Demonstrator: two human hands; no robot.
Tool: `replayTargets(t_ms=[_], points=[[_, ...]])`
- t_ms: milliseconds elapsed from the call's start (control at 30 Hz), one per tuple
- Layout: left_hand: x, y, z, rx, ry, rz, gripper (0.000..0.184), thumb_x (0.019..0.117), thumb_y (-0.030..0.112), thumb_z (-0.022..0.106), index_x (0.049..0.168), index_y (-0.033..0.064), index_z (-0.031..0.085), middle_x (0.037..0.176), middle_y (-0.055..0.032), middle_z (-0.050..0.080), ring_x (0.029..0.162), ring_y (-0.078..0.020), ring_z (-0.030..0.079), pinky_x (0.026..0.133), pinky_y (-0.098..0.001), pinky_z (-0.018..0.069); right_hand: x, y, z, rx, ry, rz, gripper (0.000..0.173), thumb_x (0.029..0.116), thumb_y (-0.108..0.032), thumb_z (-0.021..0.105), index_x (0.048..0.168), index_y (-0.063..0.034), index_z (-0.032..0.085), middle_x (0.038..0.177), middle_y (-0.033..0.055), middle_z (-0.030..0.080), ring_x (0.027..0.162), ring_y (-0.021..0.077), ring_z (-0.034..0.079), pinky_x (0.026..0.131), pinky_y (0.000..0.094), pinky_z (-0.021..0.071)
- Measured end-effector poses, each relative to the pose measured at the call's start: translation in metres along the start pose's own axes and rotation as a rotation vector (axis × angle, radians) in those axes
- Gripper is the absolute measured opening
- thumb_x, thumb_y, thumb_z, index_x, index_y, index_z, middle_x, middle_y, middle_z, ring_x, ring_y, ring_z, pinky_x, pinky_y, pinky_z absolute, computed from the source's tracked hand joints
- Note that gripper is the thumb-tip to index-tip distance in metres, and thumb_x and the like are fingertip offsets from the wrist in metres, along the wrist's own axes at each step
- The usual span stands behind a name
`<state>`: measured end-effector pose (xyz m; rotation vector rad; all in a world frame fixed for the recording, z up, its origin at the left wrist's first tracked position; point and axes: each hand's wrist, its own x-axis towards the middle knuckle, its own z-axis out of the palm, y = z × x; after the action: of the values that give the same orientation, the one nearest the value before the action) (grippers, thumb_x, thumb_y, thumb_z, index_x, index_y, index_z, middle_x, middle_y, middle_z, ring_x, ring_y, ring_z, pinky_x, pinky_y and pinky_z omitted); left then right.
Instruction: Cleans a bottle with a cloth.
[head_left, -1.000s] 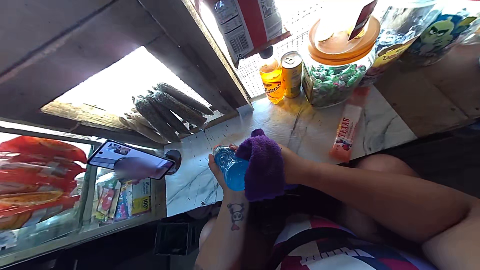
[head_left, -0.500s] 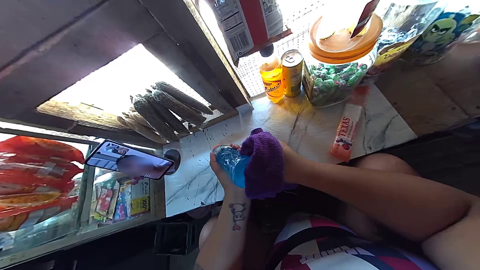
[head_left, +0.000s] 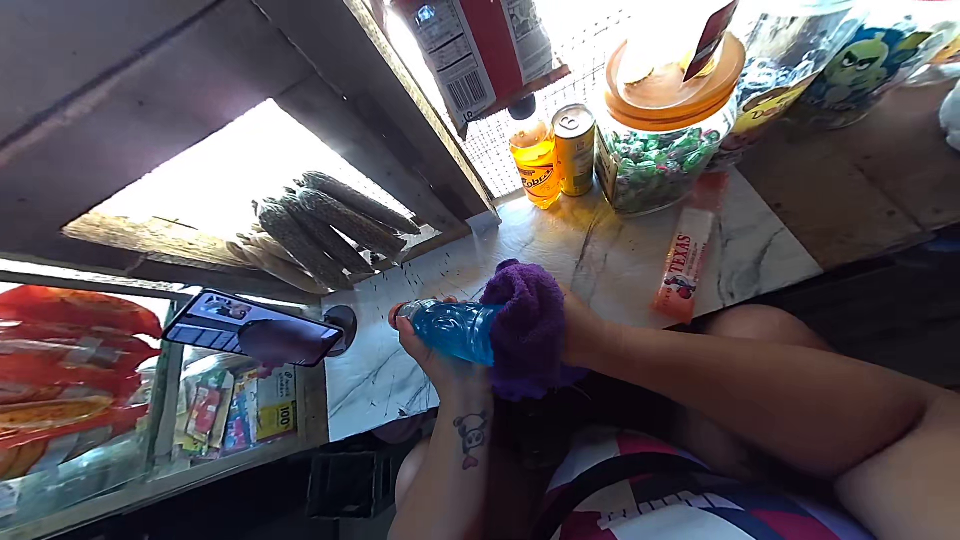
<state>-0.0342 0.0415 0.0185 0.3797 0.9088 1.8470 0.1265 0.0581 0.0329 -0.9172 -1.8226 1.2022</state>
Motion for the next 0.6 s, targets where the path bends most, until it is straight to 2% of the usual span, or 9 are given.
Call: replayTargets(t_ms=[67, 133, 200, 300, 400, 433, 500, 600], points=[[-0.001, 0.001, 0.001, 0.003, 0.018, 0.011, 0.054, 0.1077, 0.05, 0.013, 0.098, 0.0209, 0.058, 0.085, 0.0035, 0.069, 0.083, -0.0095, 0.07, 0.072, -0.0281, 0.0596, -0.001, -0.013, -0.004, 0.192, -0.056, 0.187, 0.021, 0.0886, -0.001, 0.071, 0.109, 0.0021, 0.066, 0.092, 0.0072, 0.067, 0.087, 0.0073, 0.062, 0.081, 0.0257, 0.0511], [-0.002, 0.001, 0.002, 0.0, 0.025, 0.027, 0.054, 0.1077, 0.05, 0.014, 0.097, 0.0207, 0.059, 0.084, 0.0027, 0.07, 0.082, -0.0099, 0.071, 0.072, -0.0285, 0.0599, 0.002, -0.02, -0.007, 0.466, -0.076, 0.329, 0.016, 0.093, 0.002, 0.064, 0.107, -0.0063, 0.062, 0.087, -0.0029, 0.064, 0.082, -0.0009, 0.061, 0.076, 0.0192, 0.0523], [-0.001, 0.0, 0.0, -0.002, 0.012, 0.039, 0.053, 0.1076, 0.05, 0.016, 0.098, 0.021, 0.058, 0.085, 0.0023, 0.07, 0.082, -0.0107, 0.071, 0.073, -0.0298, 0.0603, 0.003, -0.023, -0.01, 0.607, -0.087, 0.408, 0.015, 0.0951, 0.002, 0.061, 0.104, -0.0099, 0.061, 0.084, -0.0051, 0.065, 0.079, -0.0009, 0.062, 0.073, 0.0196, 0.0534], [0.0, 0.002, -0.001, -0.01, -0.004, -0.018, 0.055, 0.1071, 0.052, 0.014, 0.098, 0.0211, 0.058, 0.085, 0.0022, 0.07, 0.081, -0.0097, 0.071, 0.071, -0.0277, 0.0599, 0.004, -0.027, -0.017, 0.56, -0.167, 0.495, 0.015, 0.0968, 0.002, 0.059, 0.107, -0.008, 0.061, 0.086, -0.0025, 0.063, 0.08, 0.001, 0.061, 0.074, 0.0209, 0.0526], [0.005, 0.0, -0.01, -0.128, -0.047, -0.081, 0.055, 0.1064, 0.052, 0.019, 0.1, 0.0166, 0.061, 0.087, -0.0016, 0.071, 0.081, -0.0123, 0.072, 0.07, -0.0291, 0.0606, 0.005, -0.027, -0.02, 0.542, -0.192, 0.528, 0.018, 0.0953, 0.006, 0.059, 0.108, -0.0063, 0.06, 0.087, -0.0009, 0.062, 0.08, 0.0018, 0.061, 0.073, 0.0214, 0.053], [0.005, 0.001, -0.006, -0.14, -0.012, -0.098, 0.055, 0.1069, 0.051, 0.019, 0.099, 0.017, 0.061, 0.085, -0.0003, 0.071, 0.079, -0.0112, 0.072, 0.069, -0.0281, 0.0603, 0.005, -0.025, -0.02, 0.55, -0.19, 0.521, 0.019, 0.0945, 0.007, 0.059, 0.108, -0.0064, 0.06, 0.086, -0.0009, 0.062, 0.079, 0.0019, 0.061, 0.072, 0.0213, 0.0529], [0.0, 0.01, 0.02, -0.069, 0.128, -0.12, 0.054, 0.1088, 0.044, 0.01, 0.093, 0.0194, 0.054, 0.074, 0.0049, 0.067, 0.07, -0.0053, 0.069, 0.062, -0.0221, 0.0578, 0.005, -0.024, -0.019, 0.556, -0.177, 0.504, 0.02, 0.0935, 0.008, 0.06, 0.107, -0.0059, 0.06, 0.086, -0.0004, 0.062, 0.079, 0.0025, 0.061, 0.072, 0.0216, 0.0525], [-0.012, 0.033, 0.076, 0.067, 0.369, -0.157, 0.043, 0.1101, 0.024, 0.003, 0.092, 0.0133, 0.04, 0.063, 0.0057, 0.059, 0.057, 0.0022, 0.062, 0.049, -0.0124, 0.0497, 0.004, -0.022, -0.017, 0.519, -0.164, 0.468, 0.019, 0.0918, 0.008, 0.061, 0.105, -0.0056, 0.061, 0.085, -0.0009, 0.063, 0.079, 0.0018, 0.061, 0.072, 0.0211, 0.0527]])
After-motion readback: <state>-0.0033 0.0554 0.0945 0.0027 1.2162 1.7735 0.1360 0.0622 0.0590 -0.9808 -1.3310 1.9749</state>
